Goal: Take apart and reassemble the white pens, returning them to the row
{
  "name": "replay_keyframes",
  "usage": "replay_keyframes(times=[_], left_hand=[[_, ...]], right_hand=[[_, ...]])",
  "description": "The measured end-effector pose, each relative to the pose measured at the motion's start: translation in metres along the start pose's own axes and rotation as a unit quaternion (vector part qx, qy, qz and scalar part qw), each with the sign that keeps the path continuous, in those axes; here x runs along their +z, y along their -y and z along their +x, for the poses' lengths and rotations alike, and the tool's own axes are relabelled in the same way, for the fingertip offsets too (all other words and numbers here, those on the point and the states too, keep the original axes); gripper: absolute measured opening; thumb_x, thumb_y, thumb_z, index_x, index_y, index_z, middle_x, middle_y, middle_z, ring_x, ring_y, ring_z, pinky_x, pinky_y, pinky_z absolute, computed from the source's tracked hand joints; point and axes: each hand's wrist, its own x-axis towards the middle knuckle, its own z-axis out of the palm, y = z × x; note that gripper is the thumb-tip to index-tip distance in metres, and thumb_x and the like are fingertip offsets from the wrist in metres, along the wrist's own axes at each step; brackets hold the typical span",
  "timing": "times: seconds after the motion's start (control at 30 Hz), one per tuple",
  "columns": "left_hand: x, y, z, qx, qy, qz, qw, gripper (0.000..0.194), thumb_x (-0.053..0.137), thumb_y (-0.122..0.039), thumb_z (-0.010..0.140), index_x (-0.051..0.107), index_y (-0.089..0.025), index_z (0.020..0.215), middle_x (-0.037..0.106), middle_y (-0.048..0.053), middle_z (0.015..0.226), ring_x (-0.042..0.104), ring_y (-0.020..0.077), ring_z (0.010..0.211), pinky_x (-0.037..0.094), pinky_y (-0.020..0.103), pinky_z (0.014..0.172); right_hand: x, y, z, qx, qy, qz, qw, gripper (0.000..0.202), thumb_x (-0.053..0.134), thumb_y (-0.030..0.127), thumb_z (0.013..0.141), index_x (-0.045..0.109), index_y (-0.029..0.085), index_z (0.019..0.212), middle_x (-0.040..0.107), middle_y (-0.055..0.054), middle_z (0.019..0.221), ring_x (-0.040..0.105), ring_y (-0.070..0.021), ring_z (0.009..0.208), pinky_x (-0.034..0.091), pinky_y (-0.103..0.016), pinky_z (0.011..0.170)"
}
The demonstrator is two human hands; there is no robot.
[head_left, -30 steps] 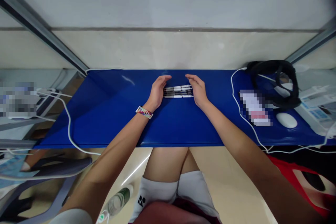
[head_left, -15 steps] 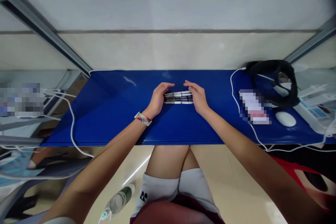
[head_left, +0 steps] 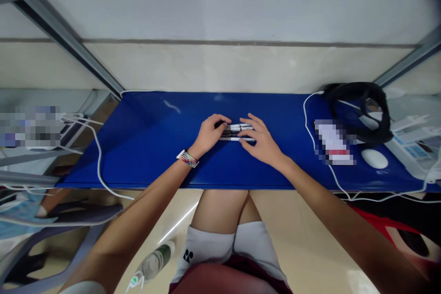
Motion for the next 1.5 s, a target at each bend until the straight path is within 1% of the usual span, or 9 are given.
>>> replay_keyframes(times=[0.17,0.33,0.57,0.73,0.93,1.07,1.2,1.3,1.5], left_hand=[[-0.004,0.002,0.005,0.031,0.028,0.094,0.995,0.021,0.069,-0.019,0.093,0.085,-0.027,0.104,0.083,0.007,0.11,0.073,0.0294,0.108,0.053,0.049,0.109],[-0.003,0.0,0.006,0.029,0.033,0.093,0.995,0.023,0.065,-0.023,0.098,0.085,-0.028,0.107,0.085,0.005,0.11,0.074,0.0291,0.107,0.053,0.049,0.11],[-0.004,-0.003,0.006,0.048,0.054,0.08,0.994,0.031,0.055,-0.02,0.099,0.085,-0.028,0.104,0.087,0.004,0.111,0.076,0.0285,0.106,0.05,0.051,0.116],[-0.006,0.002,0.007,0.021,0.036,0.037,0.998,0.033,0.051,-0.027,0.102,0.084,-0.027,0.108,0.085,0.005,0.117,0.074,0.0292,0.113,0.052,0.049,0.113],[-0.016,0.002,0.019,-0.046,-0.005,-0.119,0.992,0.036,0.054,-0.046,0.107,0.082,-0.022,0.101,0.084,0.009,0.112,0.075,0.027,0.111,0.057,0.042,0.104],[-0.021,-0.008,0.028,-0.005,0.028,-0.122,0.992,0.04,0.06,-0.055,0.108,0.082,-0.022,0.108,0.082,0.008,0.099,0.075,0.0244,0.098,0.058,0.038,0.094],[-0.021,-0.008,0.046,0.057,0.002,-0.048,0.997,0.025,0.077,-0.047,0.098,0.081,-0.023,0.105,0.079,0.004,0.087,0.07,0.0198,0.08,0.054,0.035,0.08],[-0.02,0.003,0.06,0.069,-0.033,-0.042,0.996,0.022,0.08,-0.041,0.094,0.081,-0.022,0.103,0.08,0.004,0.089,0.069,0.0187,0.079,0.052,0.034,0.077],[-0.018,0.023,0.059,0.055,-0.057,-0.054,0.995,0.02,0.086,-0.039,0.09,0.082,-0.021,0.098,0.085,0.007,0.098,0.074,0.0209,0.085,0.056,0.036,0.082]], right_hand=[[-0.004,0.003,-0.012,-0.053,0.029,-0.039,0.997,0.022,0.073,0.02,0.099,0.082,0.033,0.114,0.067,-0.007,0.16,0.046,-0.0395,0.165,0.044,-0.072,0.132],[-0.004,0.003,-0.011,-0.042,0.037,-0.057,0.997,0.015,0.077,0.023,0.096,0.082,0.032,0.107,0.066,-0.006,0.161,0.044,-0.0441,0.165,0.043,-0.076,0.13],[-0.005,0.007,-0.009,-0.055,0.033,-0.048,0.997,0.015,0.074,0.02,0.096,0.081,0.033,0.099,0.073,-0.005,0.152,0.052,-0.041,0.158,0.048,-0.073,0.127],[-0.004,0.006,-0.008,-0.054,0.032,-0.017,0.998,0.015,0.074,0.019,0.095,0.08,0.032,0.1,0.075,-0.005,0.149,0.056,-0.0389,0.156,0.05,-0.069,0.126],[-0.009,-0.001,0.006,0.007,-0.052,0.017,0.999,0.013,0.072,0.023,0.096,0.079,0.033,0.1,0.084,-0.005,0.127,0.068,-0.0368,0.139,0.053,-0.066,0.12],[-0.012,-0.013,0.034,0.058,-0.082,0.005,0.995,0.01,0.071,0.027,0.098,0.08,0.029,0.099,0.085,-0.007,0.105,0.075,-0.0337,0.111,0.059,-0.055,0.104],[-0.01,-0.03,0.066,0.099,-0.103,0.089,0.986,0.014,0.072,0.035,0.097,0.083,0.026,0.097,0.084,-0.005,0.098,0.076,-0.0275,0.094,0.059,-0.044,0.091],[-0.009,-0.044,0.083,0.149,-0.103,0.174,0.968,0.021,0.081,0.043,0.09,0.084,0.023,0.096,0.08,-0.004,0.085,0.071,-0.0223,0.079,0.055,-0.038,0.077],[-0.012,-0.061,0.082,0.228,-0.106,0.319,0.914,0.031,0.089,0.042,0.078,0.088,0.024,0.104,0.082,-0.004,0.084,0.065,-0.0174,0.073,0.047,-0.03,0.063]])
